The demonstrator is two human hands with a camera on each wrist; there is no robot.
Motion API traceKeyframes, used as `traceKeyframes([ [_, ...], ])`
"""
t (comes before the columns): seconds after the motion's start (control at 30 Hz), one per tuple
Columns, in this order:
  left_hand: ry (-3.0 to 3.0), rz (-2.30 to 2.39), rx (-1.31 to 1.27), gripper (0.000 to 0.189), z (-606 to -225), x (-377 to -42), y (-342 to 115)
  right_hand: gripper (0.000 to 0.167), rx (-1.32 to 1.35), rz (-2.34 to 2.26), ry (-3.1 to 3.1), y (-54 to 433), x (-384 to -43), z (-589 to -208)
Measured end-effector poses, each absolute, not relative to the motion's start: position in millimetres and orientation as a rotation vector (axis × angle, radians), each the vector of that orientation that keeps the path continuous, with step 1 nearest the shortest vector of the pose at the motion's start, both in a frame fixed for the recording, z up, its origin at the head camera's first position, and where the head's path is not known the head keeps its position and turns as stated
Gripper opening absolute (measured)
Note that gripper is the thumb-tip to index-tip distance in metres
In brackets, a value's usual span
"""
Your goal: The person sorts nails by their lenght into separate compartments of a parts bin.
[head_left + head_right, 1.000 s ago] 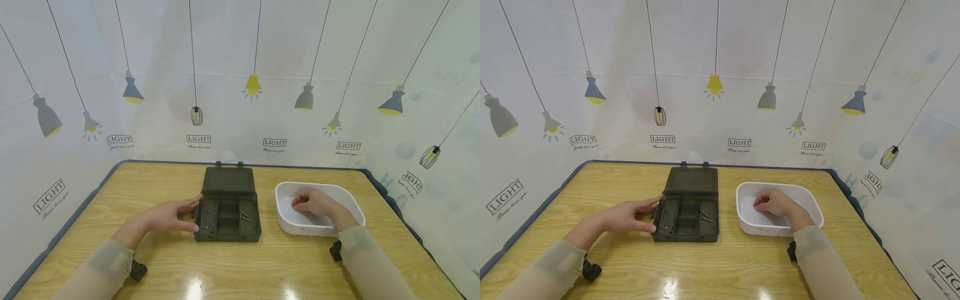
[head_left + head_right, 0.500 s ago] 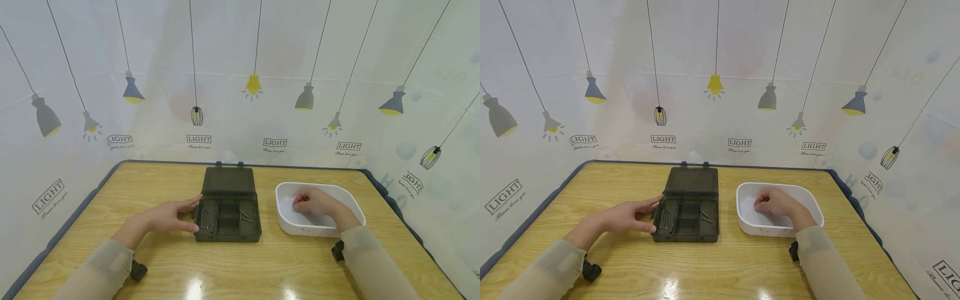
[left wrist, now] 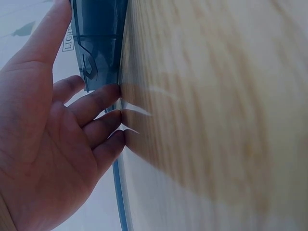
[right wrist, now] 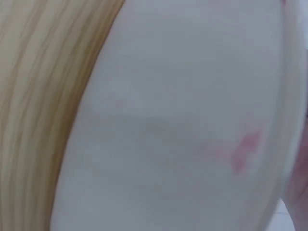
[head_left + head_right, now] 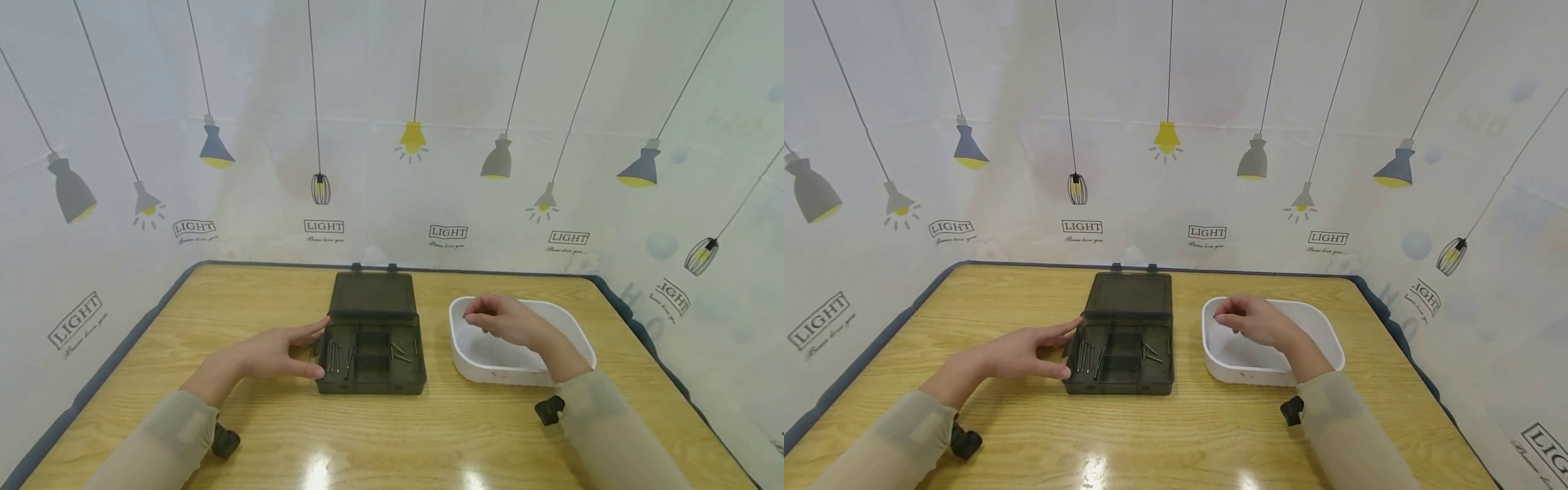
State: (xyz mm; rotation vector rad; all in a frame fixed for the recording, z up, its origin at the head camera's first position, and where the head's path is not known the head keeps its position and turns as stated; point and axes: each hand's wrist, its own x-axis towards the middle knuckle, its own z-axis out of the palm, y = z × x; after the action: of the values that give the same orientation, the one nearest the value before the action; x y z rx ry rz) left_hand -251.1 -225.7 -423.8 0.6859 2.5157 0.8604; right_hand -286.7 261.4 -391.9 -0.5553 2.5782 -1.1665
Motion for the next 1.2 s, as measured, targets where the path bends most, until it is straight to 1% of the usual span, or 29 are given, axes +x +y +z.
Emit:
traceKeyframes([
  [0.37,2.526,0.848,0.687,0.109,-426,-252,-227,0.023,-0.673,-1.299,2.459,226,-280,-383],
  [0.6,2.526,0.851,0.682,0.108,-427,-253,-227,0.016,-0.619,-1.309,2.471,206,-278,-387],
  [0.67,2.526,0.852,0.682,0.108,-427,-253,-227,0.017,-0.609,-1.309,2.472,201,-277,-387],
  [0.87,2.525,0.856,0.681,0.108,-427,-252,-226,0.027,-0.624,-1.286,2.452,189,-275,-386],
  [0.97,2.522,0.861,0.684,0.108,-427,-253,-227,0.027,-0.634,-1.275,2.439,184,-275,-386],
  [1.1,2.516,0.87,0.683,0.108,-429,-254,-227,0.021,-0.643,-1.267,2.418,180,-276,-387],
  [1.2,2.512,0.875,0.678,0.108,-429,-254,-227,0.022,-0.645,-1.249,2.414,176,-276,-387],
])
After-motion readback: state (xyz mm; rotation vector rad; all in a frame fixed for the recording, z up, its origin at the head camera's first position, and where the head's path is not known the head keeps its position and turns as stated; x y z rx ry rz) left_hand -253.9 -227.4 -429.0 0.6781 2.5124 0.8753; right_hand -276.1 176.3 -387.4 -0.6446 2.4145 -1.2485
